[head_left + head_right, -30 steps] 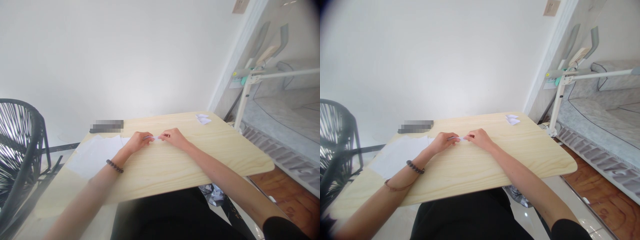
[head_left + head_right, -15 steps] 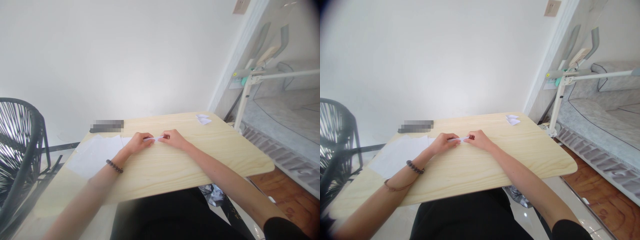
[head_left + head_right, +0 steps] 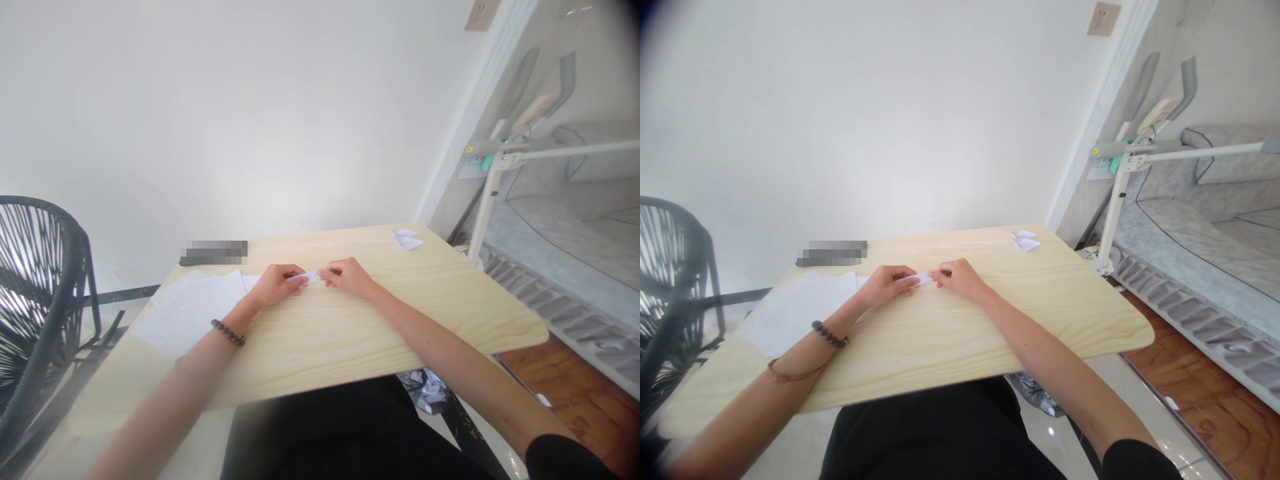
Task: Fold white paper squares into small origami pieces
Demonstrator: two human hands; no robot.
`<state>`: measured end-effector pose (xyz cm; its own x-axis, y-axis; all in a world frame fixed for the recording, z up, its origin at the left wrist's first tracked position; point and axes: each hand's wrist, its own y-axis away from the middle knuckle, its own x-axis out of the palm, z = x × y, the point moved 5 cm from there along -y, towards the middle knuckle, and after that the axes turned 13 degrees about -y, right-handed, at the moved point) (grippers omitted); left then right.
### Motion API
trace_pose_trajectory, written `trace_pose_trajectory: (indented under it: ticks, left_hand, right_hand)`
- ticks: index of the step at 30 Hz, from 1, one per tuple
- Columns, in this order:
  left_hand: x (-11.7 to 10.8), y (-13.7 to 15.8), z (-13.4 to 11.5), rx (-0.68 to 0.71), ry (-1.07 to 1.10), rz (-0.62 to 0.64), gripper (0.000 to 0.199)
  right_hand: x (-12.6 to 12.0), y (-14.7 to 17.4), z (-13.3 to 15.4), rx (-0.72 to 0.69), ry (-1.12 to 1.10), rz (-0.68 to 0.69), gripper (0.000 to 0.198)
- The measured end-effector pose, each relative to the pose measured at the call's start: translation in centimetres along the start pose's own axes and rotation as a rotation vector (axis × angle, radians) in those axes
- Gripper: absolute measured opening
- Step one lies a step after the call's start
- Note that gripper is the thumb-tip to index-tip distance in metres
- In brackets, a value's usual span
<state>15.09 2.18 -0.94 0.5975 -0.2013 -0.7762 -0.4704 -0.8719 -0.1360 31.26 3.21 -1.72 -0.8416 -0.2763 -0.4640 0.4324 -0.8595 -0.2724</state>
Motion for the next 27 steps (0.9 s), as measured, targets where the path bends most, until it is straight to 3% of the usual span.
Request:
trace_pose_trajectory:
  ticks: [5,10,15,27]
  left_hand:
    - [0.05,0.10,0.46,-0.035,0.040,0.010,0.035]
    - [0.27,0.20,-0.09,-0.001,0.064,0.034,0.033]
    - [0.54,0.22,-0.38,0.027,0.068,0.039,0.031]
    - [0.41,-0.11,0.36,-0.101,0.122,0.086,0.037]
  right_hand:
    - [0.36,0.13,-0.21,0.023,-0.138,0.075,0.031]
    - [0.35,0.10,-0.25,0.038,-0.120,0.035,0.032]
    - [0.59,0.34,0.33,0.027,-0.064,0.128,0.028]
    - [-0.04,0.07,-0.36,0.056,-0.106,0.064,0.023]
